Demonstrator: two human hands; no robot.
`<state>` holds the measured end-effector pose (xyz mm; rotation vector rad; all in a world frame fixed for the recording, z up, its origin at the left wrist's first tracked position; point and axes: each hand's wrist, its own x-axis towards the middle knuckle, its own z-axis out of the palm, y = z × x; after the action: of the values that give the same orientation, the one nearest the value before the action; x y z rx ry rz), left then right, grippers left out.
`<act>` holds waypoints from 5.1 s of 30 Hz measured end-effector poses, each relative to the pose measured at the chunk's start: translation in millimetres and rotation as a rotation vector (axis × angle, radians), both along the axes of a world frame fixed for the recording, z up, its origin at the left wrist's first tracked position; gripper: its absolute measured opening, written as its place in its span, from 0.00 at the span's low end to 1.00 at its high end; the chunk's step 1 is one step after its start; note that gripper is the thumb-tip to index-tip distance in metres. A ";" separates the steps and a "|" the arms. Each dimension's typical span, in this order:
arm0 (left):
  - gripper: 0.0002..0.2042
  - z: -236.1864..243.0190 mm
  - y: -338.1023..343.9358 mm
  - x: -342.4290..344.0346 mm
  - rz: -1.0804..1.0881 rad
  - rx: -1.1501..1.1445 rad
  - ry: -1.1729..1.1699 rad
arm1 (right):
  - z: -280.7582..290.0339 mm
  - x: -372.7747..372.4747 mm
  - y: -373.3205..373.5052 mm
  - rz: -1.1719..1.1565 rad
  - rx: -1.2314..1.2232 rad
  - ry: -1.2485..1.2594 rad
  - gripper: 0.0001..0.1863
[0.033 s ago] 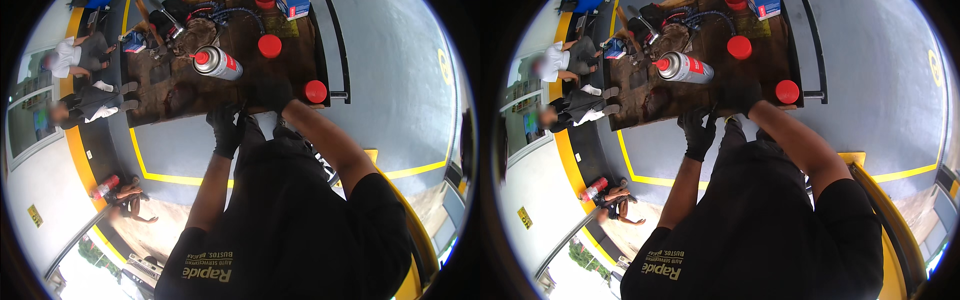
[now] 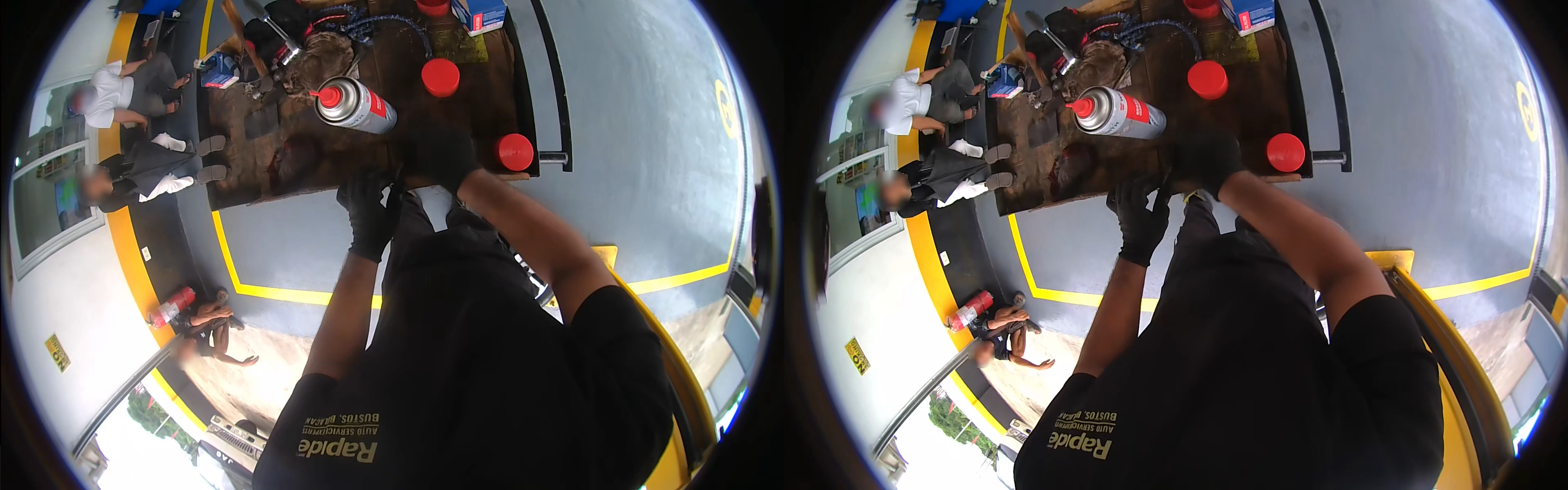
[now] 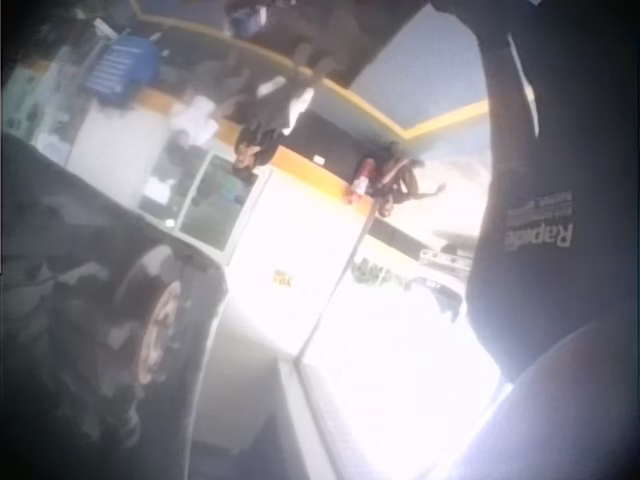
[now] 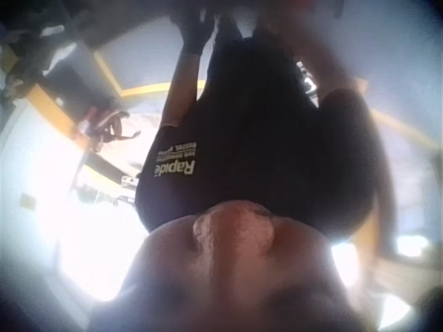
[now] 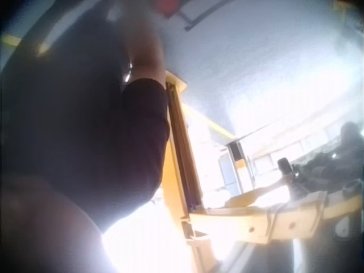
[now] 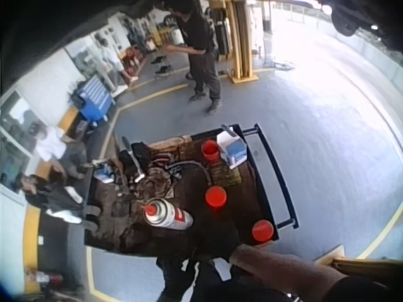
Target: The person applies lubricant to brake pads and installs them into the brake caliper on a lifted vehicle. They use a small brush to spread the lubricant and then place the pads into the caliper assembly.
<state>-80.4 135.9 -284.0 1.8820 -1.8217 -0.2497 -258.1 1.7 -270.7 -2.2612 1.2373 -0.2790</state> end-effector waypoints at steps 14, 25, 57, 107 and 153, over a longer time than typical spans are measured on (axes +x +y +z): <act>0.13 -6.3 -7.8 1.3 0.018 -0.052 0.028 | -3.7 -2.2 -1.9 0.008 -0.040 0.051 0.25; 0.17 -4.7 -8.7 -1.7 -0.018 -0.091 0.007 | -6.7 -16.4 -23.3 -0.072 -0.018 -0.016 0.18; 0.09 20.4 -21.9 -11.7 0.054 -0.029 -0.009 | -38.9 -37.8 -14.8 -0.099 -0.111 -0.270 0.13; 0.13 28.3 -37.0 8.2 -0.003 0.351 0.153 | -16.2 -0.6 -4.9 -0.077 -0.127 -0.086 0.34; 0.09 5.5 -25.4 10.9 -0.036 0.175 0.036 | -26.9 -23.9 -28.2 -0.207 -0.214 -0.066 0.18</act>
<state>-69.6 110.5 -278.5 1.9486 -1.8626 -0.4661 -282.0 -26.5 -297.6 -2.2796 1.4696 -0.5838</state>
